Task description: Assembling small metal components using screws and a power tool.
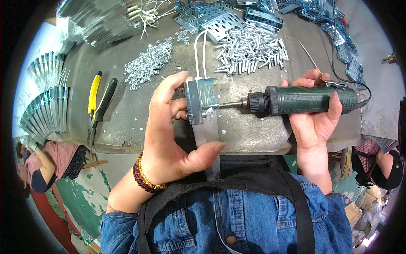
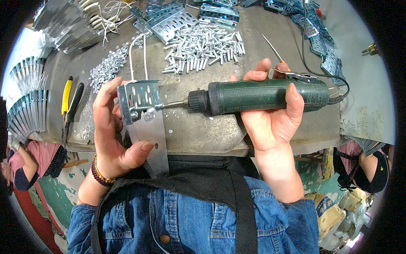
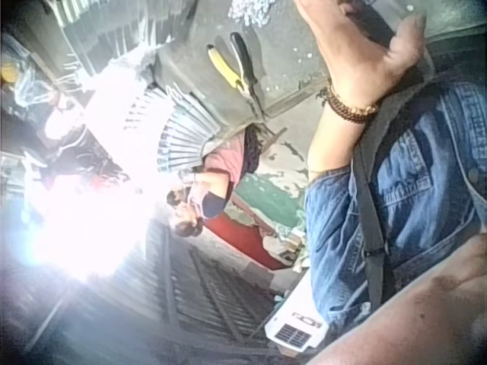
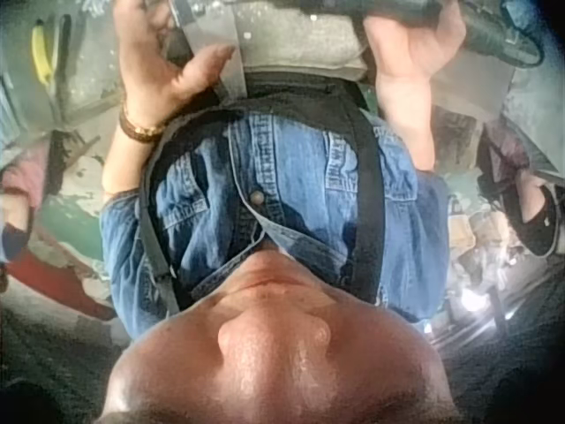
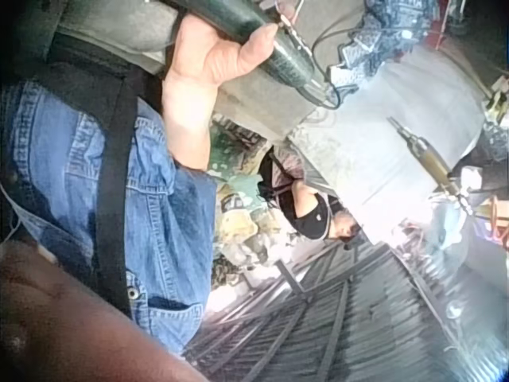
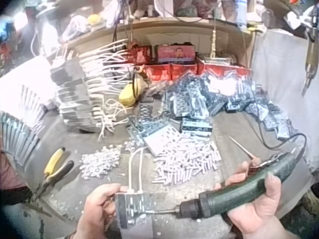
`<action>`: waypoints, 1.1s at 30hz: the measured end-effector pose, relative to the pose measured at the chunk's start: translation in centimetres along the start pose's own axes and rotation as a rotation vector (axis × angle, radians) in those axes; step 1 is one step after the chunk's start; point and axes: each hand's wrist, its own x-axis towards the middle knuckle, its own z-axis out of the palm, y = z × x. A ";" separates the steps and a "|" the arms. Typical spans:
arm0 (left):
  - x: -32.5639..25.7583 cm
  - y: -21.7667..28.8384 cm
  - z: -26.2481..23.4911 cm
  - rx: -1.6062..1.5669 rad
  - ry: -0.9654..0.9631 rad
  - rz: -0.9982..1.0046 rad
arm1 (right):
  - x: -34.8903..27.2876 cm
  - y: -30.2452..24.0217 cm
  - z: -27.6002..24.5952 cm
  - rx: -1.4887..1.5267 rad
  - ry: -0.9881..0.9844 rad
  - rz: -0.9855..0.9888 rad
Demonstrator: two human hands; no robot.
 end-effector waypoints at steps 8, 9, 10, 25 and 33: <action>0.0 -0.1 0.4 -0.077 0.041 0.011 | -0.1 0.4 0.2 0.017 0.029 -0.005; 0.0 -0.1 0.4 -0.056 0.046 0.041 | -0.1 0.5 0.2 0.000 0.016 -0.005; 0.0 -0.1 0.3 -0.057 0.047 0.041 | -0.1 0.5 0.2 -0.019 0.005 -0.007; 0.2 0.3 -3.0 0.355 0.196 0.078 | -0.3 0.6 0.6 -0.071 0.018 0.005; 1.5 -0.8 -9.9 1.153 0.066 0.107 | -0.1 0.6 0.4 -0.064 0.025 0.007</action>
